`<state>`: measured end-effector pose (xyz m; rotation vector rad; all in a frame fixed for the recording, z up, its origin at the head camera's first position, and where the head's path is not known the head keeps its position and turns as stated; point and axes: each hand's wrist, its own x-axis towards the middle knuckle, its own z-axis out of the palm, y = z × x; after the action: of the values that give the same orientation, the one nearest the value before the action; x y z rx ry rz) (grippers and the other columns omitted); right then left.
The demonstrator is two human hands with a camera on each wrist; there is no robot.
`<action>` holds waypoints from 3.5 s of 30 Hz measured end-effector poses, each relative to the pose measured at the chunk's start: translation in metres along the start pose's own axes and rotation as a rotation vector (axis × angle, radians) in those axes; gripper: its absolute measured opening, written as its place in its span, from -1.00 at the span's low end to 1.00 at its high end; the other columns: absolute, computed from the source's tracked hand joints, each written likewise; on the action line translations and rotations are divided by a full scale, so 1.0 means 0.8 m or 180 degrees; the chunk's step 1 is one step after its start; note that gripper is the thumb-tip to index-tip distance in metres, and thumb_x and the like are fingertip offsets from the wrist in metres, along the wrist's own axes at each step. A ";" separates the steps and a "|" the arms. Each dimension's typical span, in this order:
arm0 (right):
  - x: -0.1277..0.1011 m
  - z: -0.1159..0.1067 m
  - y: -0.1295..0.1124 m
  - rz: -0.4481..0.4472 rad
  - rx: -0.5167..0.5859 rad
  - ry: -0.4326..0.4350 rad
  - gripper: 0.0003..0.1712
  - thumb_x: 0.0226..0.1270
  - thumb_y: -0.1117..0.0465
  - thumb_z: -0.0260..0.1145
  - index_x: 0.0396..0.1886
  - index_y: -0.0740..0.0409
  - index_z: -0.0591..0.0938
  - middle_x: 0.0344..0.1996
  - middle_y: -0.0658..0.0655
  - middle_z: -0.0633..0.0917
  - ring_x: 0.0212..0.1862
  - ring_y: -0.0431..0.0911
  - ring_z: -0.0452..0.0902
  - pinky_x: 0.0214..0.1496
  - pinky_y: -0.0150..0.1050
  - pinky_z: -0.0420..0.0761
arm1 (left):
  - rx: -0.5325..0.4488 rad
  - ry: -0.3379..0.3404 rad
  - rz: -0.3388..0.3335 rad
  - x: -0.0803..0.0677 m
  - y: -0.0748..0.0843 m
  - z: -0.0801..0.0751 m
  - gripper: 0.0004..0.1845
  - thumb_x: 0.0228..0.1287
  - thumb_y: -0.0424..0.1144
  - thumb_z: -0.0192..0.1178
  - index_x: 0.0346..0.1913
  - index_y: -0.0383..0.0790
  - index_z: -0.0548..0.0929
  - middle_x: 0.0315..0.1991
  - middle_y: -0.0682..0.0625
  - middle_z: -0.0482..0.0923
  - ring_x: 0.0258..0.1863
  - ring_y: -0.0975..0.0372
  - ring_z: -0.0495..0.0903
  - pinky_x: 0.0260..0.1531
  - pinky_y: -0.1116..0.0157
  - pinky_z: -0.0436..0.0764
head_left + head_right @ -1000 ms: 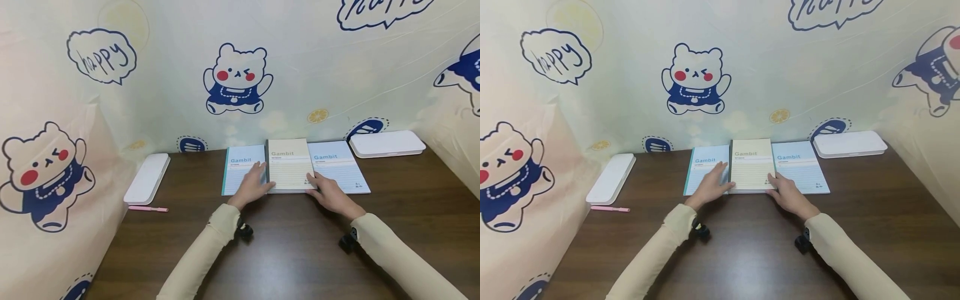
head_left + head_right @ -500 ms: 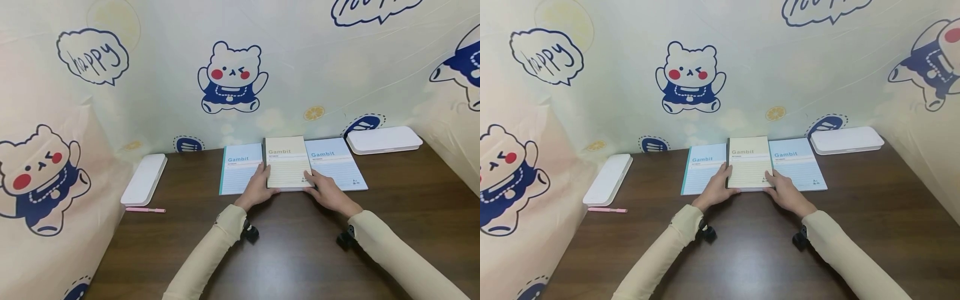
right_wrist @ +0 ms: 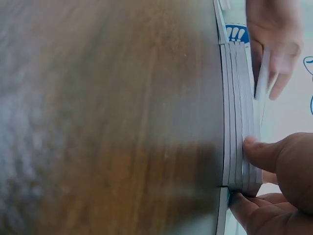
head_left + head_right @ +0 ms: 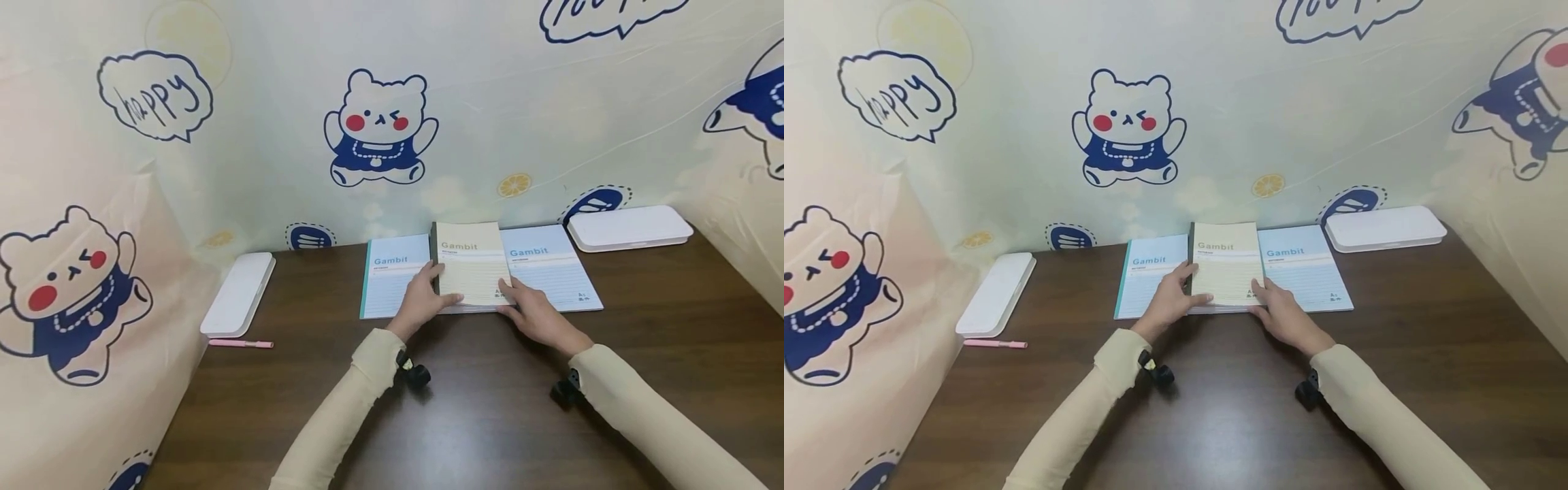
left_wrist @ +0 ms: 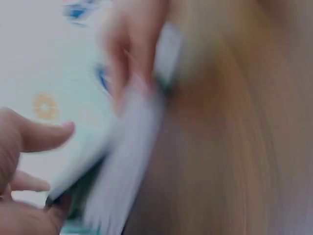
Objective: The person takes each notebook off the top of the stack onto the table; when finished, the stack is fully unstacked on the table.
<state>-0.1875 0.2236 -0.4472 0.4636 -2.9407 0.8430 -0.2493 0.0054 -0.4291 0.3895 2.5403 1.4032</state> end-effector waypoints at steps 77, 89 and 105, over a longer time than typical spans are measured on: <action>0.016 0.003 0.006 0.0188 -0.0449 -0.0643 0.05 0.24 -0.29 -0.01 0.38 0.35 -0.18 0.32 0.49 -0.08 0.33 0.36 -0.25 0.18 0.36 -0.21 | 0.1449 0.1345 -0.0345 -0.075 -0.175 -0.233 -0.43 -0.12 -0.58 -0.02 0.11 -0.39 0.48 0.08 -0.31 0.44 0.06 -0.13 0.38 0.02 -0.02 0.25; 0.017 0.000 0.000 0.0196 -0.0473 -0.0575 0.02 0.26 -0.23 0.03 0.38 0.37 -0.15 0.33 0.49 -0.07 0.33 0.36 -0.24 0.20 0.34 -0.20 | 0.1887 0.1161 -0.0633 -0.071 -0.170 -0.229 -0.39 -0.10 -0.55 0.08 0.16 -0.26 0.46 0.18 -0.40 0.25 0.11 -0.27 0.14 -0.02 -0.19 0.21; 0.016 0.008 0.005 0.0187 -0.0400 -0.0569 0.02 0.26 -0.21 0.05 0.38 0.37 -0.15 0.33 0.48 -0.07 0.33 0.35 -0.24 0.20 0.34 -0.22 | 0.1458 0.0401 0.0637 -0.020 -0.043 -0.090 -0.19 0.06 0.03 0.26 0.33 -0.22 0.21 0.32 -0.23 0.14 0.31 -0.03 0.10 0.25 0.03 0.09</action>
<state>-0.2010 0.2201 -0.4533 0.4698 -3.1613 0.6482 -0.2605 -0.0746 -0.4198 0.6643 2.9926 0.9089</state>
